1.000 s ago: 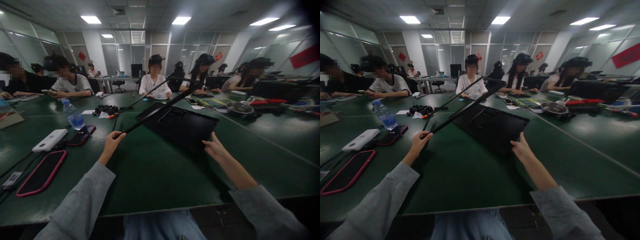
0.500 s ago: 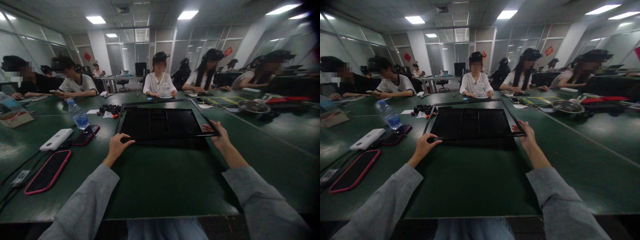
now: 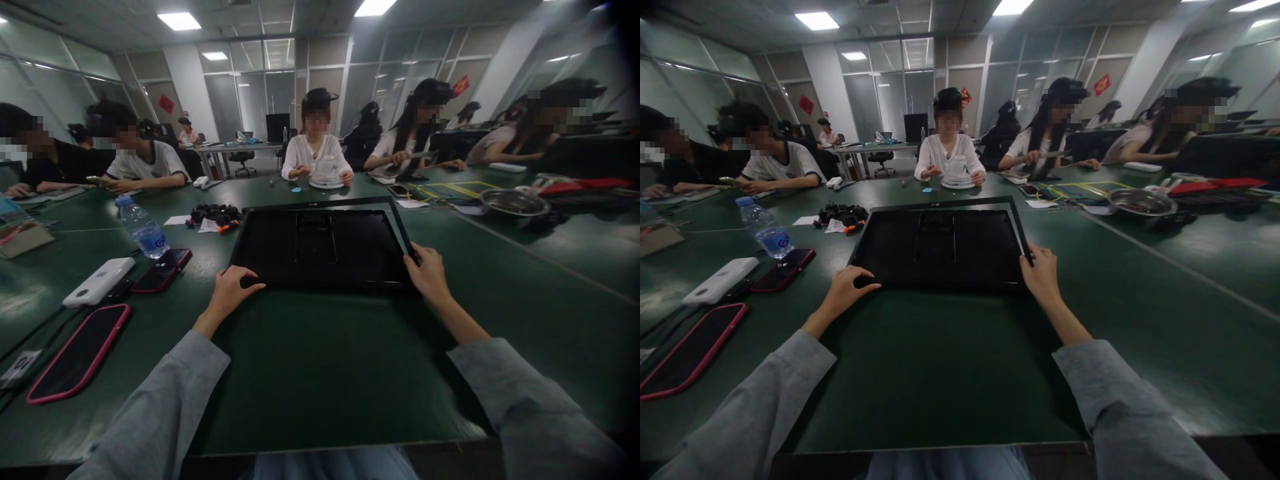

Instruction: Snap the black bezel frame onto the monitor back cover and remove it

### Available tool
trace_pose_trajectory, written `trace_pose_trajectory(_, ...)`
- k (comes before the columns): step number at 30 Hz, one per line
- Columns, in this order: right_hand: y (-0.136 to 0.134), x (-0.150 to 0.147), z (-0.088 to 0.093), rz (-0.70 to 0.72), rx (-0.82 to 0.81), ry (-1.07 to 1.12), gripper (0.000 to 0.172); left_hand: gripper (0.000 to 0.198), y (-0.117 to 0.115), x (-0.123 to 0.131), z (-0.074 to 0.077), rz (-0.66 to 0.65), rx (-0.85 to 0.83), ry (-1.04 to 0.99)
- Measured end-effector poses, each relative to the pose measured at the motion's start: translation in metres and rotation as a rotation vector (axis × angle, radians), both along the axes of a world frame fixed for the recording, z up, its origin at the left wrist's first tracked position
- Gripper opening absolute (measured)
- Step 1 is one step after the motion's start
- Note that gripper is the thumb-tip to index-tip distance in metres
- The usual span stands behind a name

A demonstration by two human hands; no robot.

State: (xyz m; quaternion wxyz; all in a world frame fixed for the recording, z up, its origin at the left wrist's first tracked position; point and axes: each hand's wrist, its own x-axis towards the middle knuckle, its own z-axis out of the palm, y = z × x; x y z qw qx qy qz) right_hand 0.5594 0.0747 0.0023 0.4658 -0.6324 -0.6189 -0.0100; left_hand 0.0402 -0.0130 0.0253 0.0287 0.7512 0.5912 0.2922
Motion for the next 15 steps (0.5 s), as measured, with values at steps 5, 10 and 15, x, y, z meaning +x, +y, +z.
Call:
trace_pose_trajectory(5, 0.002, 0.002, -0.007, -0.023, -0.042, -0.047, 0.05, 0.036, 0.003, -0.002, -0.003, -0.021, -0.017, 0.001)
trace_pose_trajectory(10, 0.005, 0.002, -0.007, -0.026, -0.143, -0.055, 0.051, 0.036, 0.002, -0.001, -0.003, -0.022, 0.009, 0.008)
trace_pose_trajectory(15, 0.004, 0.005, -0.005, 0.008, -0.217, -0.017, 0.052, 0.059, 0.012, -0.008, -0.011, 0.258, 0.095, -0.211)
